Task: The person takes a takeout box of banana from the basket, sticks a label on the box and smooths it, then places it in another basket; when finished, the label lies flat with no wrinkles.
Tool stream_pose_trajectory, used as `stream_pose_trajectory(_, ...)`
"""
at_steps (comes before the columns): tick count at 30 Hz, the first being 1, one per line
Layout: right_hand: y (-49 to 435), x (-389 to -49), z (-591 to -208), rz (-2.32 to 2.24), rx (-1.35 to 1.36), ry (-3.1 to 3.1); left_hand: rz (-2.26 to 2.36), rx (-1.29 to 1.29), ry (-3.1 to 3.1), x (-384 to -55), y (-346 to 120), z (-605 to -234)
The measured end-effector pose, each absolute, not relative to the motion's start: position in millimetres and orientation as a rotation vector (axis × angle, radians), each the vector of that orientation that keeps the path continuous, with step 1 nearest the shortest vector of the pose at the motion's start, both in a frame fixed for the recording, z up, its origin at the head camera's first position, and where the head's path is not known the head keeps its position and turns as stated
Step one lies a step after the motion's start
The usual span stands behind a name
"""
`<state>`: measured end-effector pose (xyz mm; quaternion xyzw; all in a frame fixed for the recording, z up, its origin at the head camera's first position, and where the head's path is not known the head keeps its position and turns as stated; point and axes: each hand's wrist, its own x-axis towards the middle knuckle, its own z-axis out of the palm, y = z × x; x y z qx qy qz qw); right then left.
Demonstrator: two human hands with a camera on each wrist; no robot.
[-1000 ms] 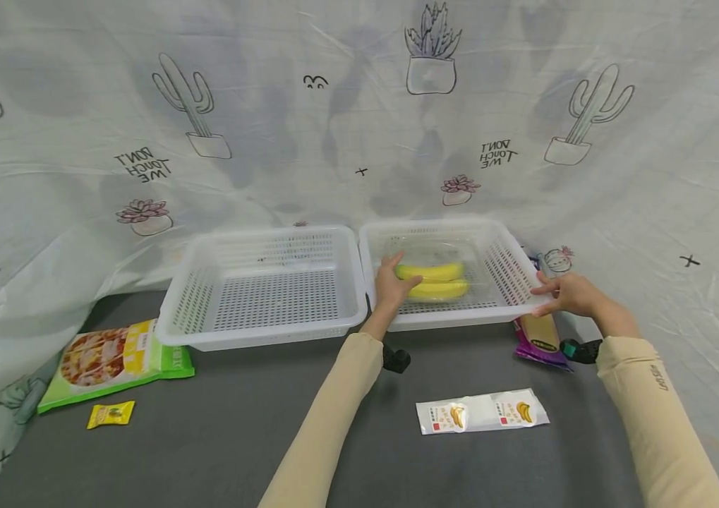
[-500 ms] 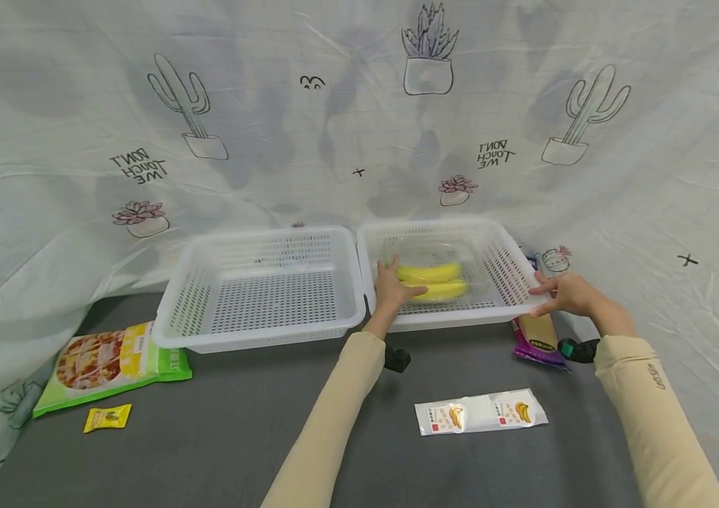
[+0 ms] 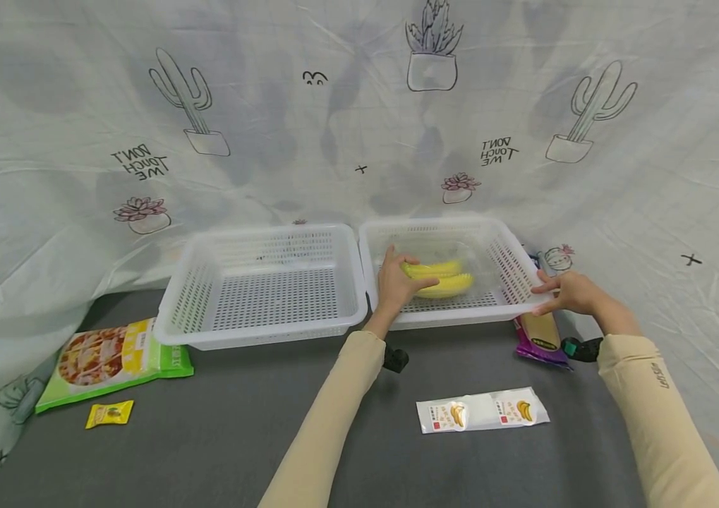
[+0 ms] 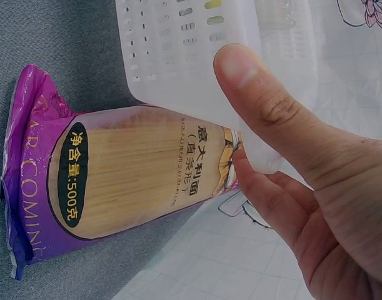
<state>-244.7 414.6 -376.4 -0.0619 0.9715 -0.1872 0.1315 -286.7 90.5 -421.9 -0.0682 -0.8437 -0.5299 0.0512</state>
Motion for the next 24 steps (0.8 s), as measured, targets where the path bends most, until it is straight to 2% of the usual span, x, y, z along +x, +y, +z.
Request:
stream_pose_trajectory(11, 413.9, -245.0, -375.5, -0.536, -0.171, 2.816, -1.522, -0.443, -2.481, -293.1, 89.6, -425.4)
stream_pose_trajectory(24, 413.3, -245.9, -375.1, -0.519, -0.150, 2.803, -1.590, -0.490, -2.419, -293.0, 84.6, -422.6)
